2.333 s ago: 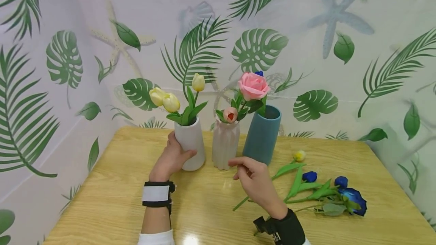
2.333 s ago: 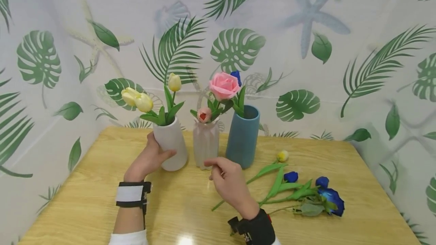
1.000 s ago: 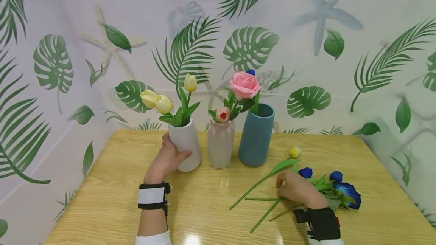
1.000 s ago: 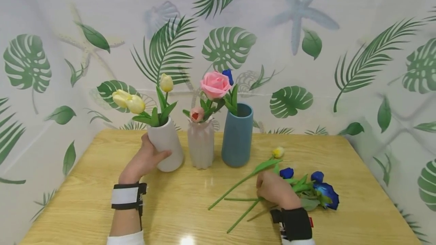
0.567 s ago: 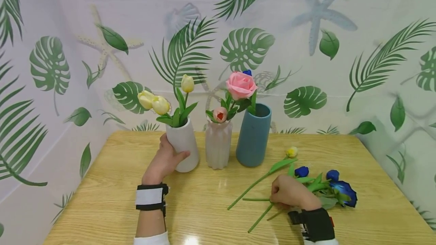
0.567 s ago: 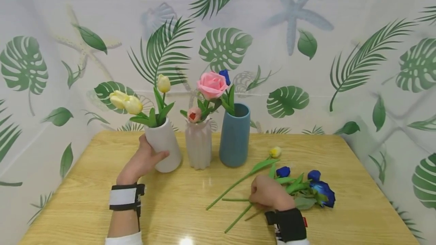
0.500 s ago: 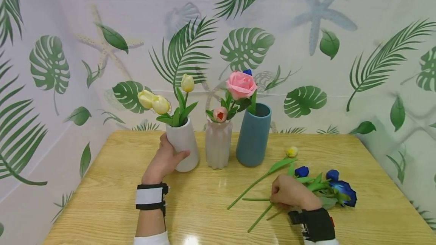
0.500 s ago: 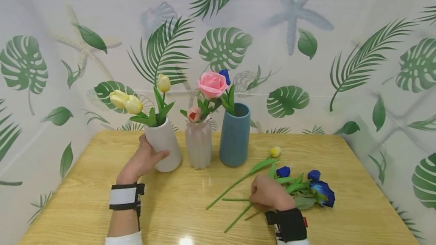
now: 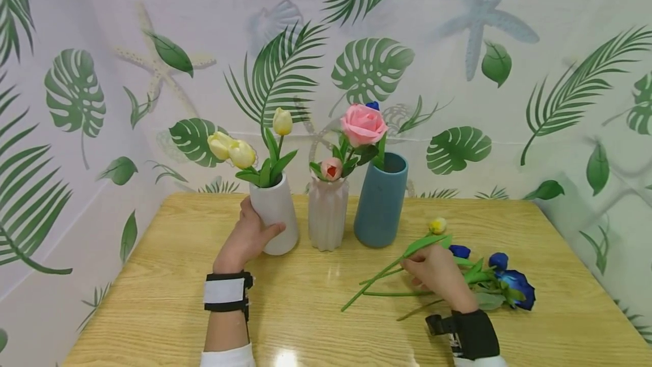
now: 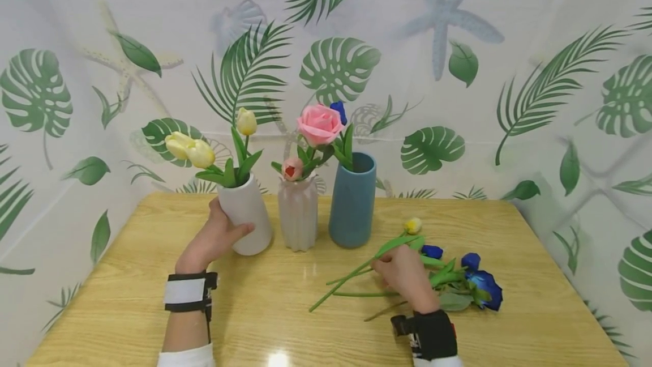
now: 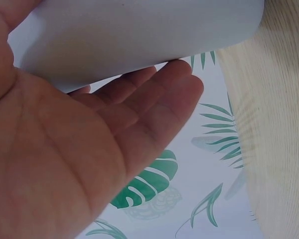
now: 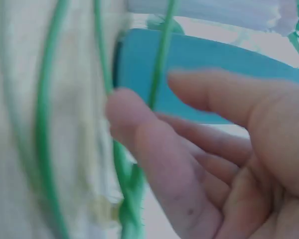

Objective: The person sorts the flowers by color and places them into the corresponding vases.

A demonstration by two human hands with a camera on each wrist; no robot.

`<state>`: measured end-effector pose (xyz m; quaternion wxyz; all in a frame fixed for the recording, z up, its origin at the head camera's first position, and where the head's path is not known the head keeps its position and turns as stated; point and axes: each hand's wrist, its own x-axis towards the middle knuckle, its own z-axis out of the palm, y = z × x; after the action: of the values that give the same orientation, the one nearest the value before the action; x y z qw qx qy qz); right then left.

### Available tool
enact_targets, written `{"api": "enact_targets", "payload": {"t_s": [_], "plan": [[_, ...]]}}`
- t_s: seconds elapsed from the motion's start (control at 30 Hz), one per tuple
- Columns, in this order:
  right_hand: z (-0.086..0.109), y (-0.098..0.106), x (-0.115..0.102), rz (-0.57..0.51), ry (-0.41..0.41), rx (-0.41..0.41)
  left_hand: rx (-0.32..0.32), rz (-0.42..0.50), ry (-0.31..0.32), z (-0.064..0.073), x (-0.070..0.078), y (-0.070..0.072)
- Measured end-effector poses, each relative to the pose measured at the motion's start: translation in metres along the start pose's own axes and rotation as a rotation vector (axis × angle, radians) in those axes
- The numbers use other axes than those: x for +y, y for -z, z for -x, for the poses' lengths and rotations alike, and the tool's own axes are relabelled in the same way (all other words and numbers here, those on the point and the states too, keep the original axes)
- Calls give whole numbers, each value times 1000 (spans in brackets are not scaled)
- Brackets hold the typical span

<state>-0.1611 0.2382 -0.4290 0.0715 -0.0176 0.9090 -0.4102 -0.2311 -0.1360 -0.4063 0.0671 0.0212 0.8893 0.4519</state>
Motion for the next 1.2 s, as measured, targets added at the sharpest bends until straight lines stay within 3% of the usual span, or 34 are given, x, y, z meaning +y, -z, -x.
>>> {"api": "enact_targets", "payload": {"t_s": [0.13,0.2,0.27,0.33,0.47,0.6,0.77,0.9,1.2], "plan": [[-7,-11,24,-92,42,137,2,0,-4,0,0,0],[-12,-19,37,-203,55,216,2,2,-5,0,0,1],[-16,-25,42,-405,29,272,2,1,-7,0,0,1],[-16,-29,38,-674,-23,293,1,2,-6,0,-1,1],[-12,-31,16,-1148,-222,305,-2,2,-6,0,-1,1],[-10,-32,4,-1500,-382,306,-1,1,-9,0,0,1],[-9,-32,-2,-1878,-444,266,-1,2,-10,0,0,0],[-7,-31,-6,-1940,-435,241,-3,1,-9,-1,0,1],[-1,-30,-24,-1749,-337,200,-3,0,-6,-1,0,0]]}}
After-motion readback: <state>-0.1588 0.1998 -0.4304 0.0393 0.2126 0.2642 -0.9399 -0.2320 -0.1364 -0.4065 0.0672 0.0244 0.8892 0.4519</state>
